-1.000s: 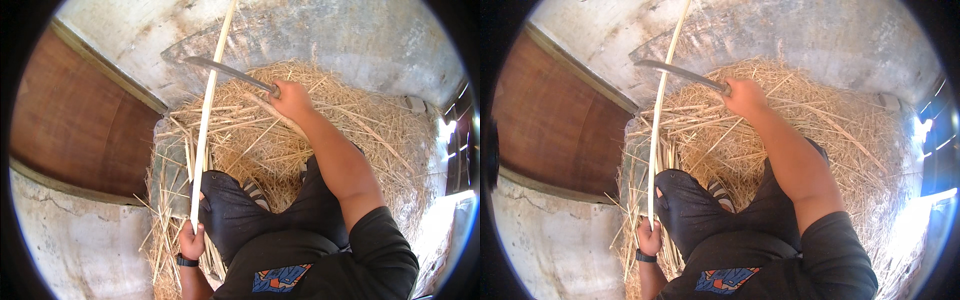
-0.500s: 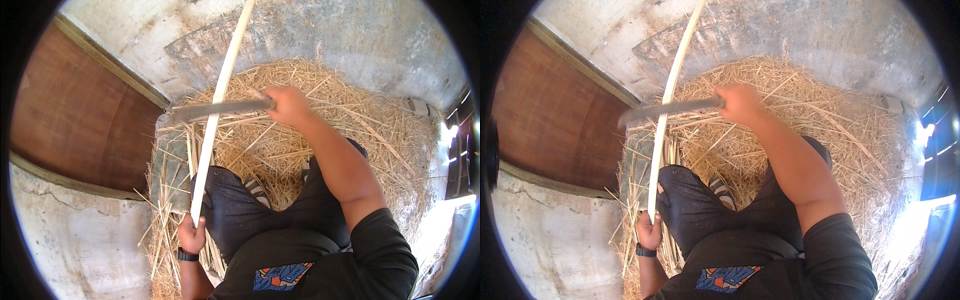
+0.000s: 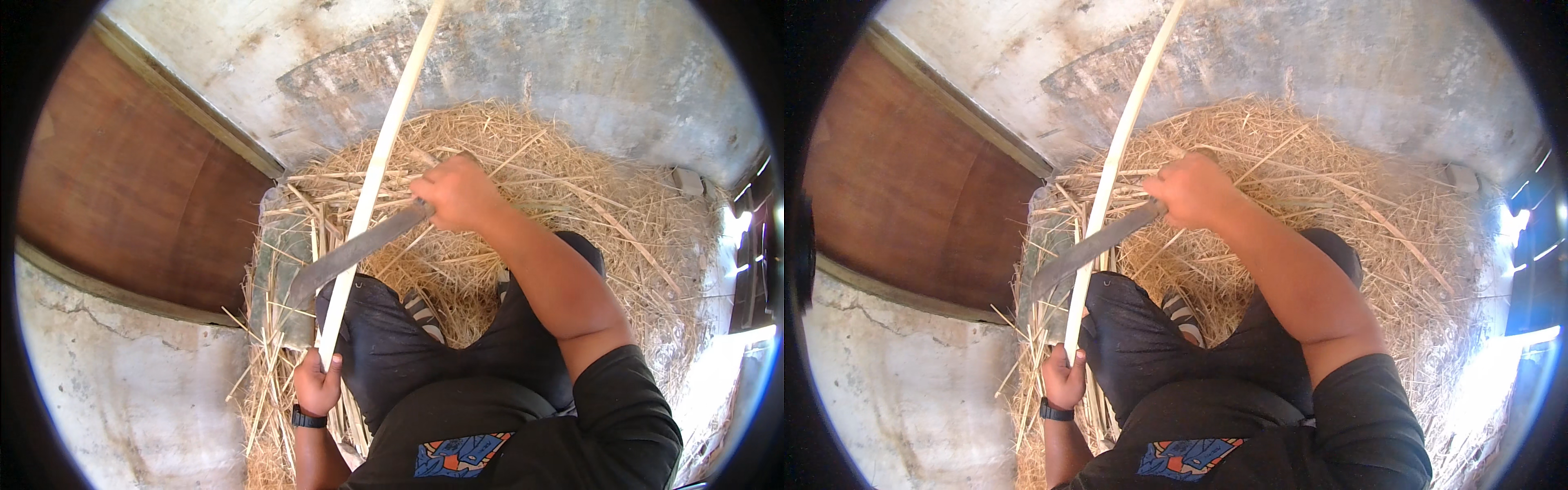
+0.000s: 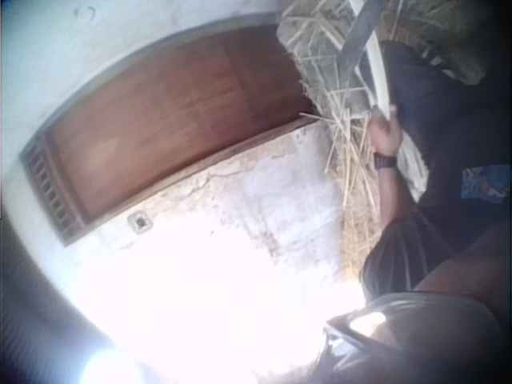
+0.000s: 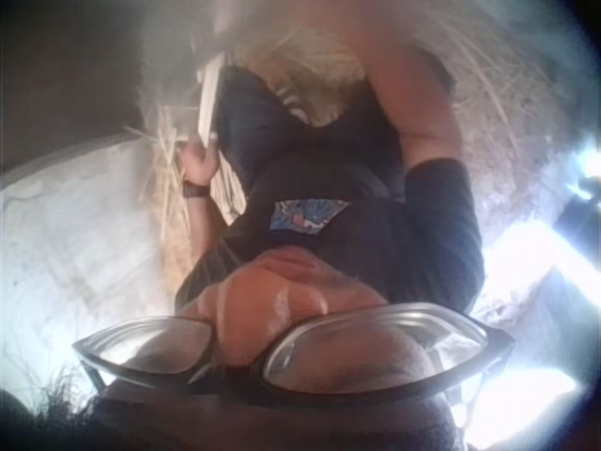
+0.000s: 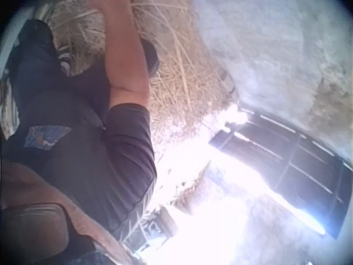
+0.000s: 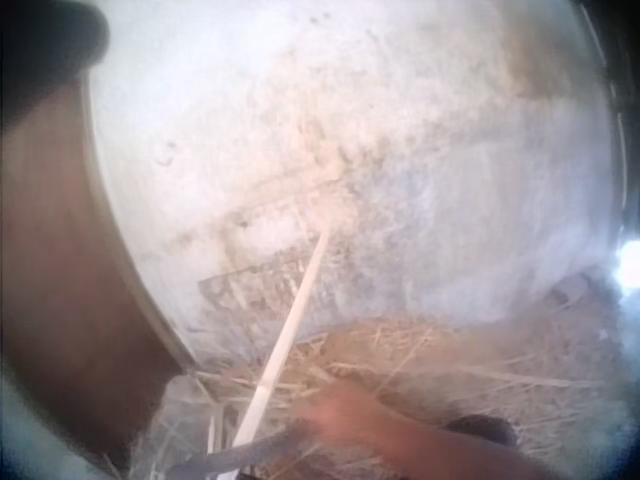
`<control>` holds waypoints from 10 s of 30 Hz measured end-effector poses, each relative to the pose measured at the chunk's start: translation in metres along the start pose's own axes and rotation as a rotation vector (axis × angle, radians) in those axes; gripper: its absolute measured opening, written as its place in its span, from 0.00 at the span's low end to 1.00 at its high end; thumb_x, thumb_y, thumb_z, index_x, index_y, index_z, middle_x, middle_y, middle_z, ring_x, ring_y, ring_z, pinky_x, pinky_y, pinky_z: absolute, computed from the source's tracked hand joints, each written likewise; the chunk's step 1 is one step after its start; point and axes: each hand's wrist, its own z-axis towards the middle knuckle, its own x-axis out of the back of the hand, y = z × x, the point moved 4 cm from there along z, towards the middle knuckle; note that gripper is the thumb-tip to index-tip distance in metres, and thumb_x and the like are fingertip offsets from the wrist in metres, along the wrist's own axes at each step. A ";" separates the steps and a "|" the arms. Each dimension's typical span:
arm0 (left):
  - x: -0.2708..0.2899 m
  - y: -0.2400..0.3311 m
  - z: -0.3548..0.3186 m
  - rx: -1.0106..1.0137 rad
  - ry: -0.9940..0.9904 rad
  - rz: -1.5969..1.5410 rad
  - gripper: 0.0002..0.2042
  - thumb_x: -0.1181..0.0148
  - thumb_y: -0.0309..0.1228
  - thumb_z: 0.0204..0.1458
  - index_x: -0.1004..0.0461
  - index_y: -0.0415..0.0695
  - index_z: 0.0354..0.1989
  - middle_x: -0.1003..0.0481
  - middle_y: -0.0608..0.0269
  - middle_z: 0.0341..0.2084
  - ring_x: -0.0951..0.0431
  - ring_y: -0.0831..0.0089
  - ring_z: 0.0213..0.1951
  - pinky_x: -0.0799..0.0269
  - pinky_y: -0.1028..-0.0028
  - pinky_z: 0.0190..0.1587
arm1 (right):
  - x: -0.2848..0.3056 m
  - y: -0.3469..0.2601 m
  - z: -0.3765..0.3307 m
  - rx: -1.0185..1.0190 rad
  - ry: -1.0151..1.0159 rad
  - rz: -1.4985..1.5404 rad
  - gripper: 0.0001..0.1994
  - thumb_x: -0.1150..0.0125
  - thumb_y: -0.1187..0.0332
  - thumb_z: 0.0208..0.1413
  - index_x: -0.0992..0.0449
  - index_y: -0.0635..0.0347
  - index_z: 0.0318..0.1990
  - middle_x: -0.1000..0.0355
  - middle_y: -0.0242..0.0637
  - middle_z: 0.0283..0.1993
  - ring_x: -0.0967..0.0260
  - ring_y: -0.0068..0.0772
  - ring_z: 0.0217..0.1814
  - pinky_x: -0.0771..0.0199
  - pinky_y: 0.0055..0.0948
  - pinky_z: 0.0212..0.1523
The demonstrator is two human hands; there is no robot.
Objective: The person sits on a bed of straw and uses a machete to split long bamboo poles into thin strips. They hold the pole with one hand and repeatedly strike it with the machete to separate the layers, then gather the resulting strips.
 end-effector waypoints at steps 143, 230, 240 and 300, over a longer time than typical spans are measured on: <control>0.007 -0.007 -0.016 0.009 0.144 0.217 0.12 0.34 0.36 0.57 0.25 0.40 0.33 0.24 0.46 0.20 0.21 0.47 0.24 0.29 0.59 0.26 | -0.007 0.066 -0.017 -0.752 -0.102 0.319 0.09 0.33 0.64 0.50 0.21 0.52 0.38 0.22 0.36 0.29 0.22 0.38 0.32 0.22 0.41 0.34; -0.001 -0.011 -0.011 -0.124 0.148 0.342 0.14 0.32 0.38 0.55 0.28 0.41 0.32 0.25 0.47 0.18 0.23 0.44 0.22 0.30 0.55 0.24 | 0.000 0.080 -0.025 -0.606 0.127 0.170 0.06 0.35 0.68 0.51 0.22 0.51 0.37 0.25 0.32 0.27 0.25 0.31 0.31 0.24 0.36 0.32; -0.014 -0.011 -0.004 -0.102 0.054 0.167 0.15 0.37 0.40 0.61 0.27 0.39 0.32 0.27 0.53 0.17 0.23 0.60 0.20 0.31 0.65 0.26 | -0.006 0.016 -0.007 0.013 -0.026 0.047 0.05 0.35 0.67 0.49 0.22 0.48 0.34 0.27 0.32 0.25 0.24 0.35 0.28 0.22 0.37 0.31; 0.028 -0.042 -0.023 -0.078 0.152 0.393 0.12 0.32 0.35 0.54 0.27 0.40 0.33 0.25 0.48 0.19 0.22 0.47 0.23 0.28 0.58 0.25 | -0.004 0.057 -0.016 -0.387 -0.206 0.376 0.16 0.34 0.52 0.59 0.18 0.55 0.44 0.21 0.40 0.30 0.23 0.34 0.31 0.24 0.36 0.32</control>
